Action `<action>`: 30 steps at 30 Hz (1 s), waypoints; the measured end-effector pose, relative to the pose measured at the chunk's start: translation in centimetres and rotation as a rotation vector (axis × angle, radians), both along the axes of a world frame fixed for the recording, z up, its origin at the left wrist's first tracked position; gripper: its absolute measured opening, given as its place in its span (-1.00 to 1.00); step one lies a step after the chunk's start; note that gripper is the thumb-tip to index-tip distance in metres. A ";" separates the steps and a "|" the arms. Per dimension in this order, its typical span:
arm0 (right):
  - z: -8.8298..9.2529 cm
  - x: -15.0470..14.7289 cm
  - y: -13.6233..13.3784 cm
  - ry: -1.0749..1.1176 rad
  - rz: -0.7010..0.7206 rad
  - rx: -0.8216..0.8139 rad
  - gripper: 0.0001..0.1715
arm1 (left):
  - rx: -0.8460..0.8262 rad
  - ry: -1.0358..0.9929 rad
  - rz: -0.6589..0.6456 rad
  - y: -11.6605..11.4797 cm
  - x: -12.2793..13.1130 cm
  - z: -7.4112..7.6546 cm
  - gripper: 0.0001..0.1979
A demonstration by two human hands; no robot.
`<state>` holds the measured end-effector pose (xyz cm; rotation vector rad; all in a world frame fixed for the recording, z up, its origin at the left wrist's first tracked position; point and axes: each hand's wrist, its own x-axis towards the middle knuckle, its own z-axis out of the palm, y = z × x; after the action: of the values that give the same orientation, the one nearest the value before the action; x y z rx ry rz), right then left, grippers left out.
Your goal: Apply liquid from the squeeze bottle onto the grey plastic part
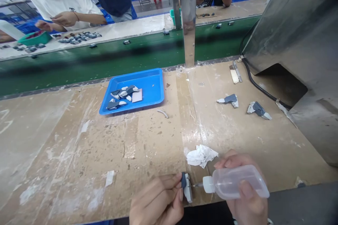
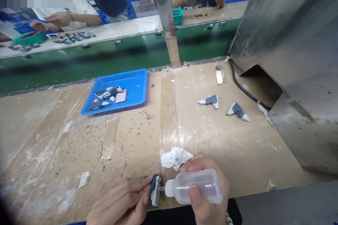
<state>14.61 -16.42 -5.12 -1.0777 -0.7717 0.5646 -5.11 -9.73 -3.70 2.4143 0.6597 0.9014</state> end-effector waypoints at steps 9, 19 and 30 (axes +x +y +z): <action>1.7 -1.4 0.8 -0.235 -0.202 0.040 -0.62 | -0.169 -0.039 0.005 0.4 0.0 0.0 -0.79; 2.5 -0.8 1.1 -0.438 -0.184 0.094 -0.58 | -0.201 -0.041 0.020 0.5 0.0 -0.2 -0.79; 2.8 -0.9 1.1 -0.465 -0.205 0.071 -0.53 | -0.190 -0.031 0.031 0.6 0.0 0.1 -0.79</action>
<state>13.72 -15.35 -2.29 -1.2215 -1.0599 0.1069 -5.07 -9.17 -3.62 2.2235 0.7386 0.8461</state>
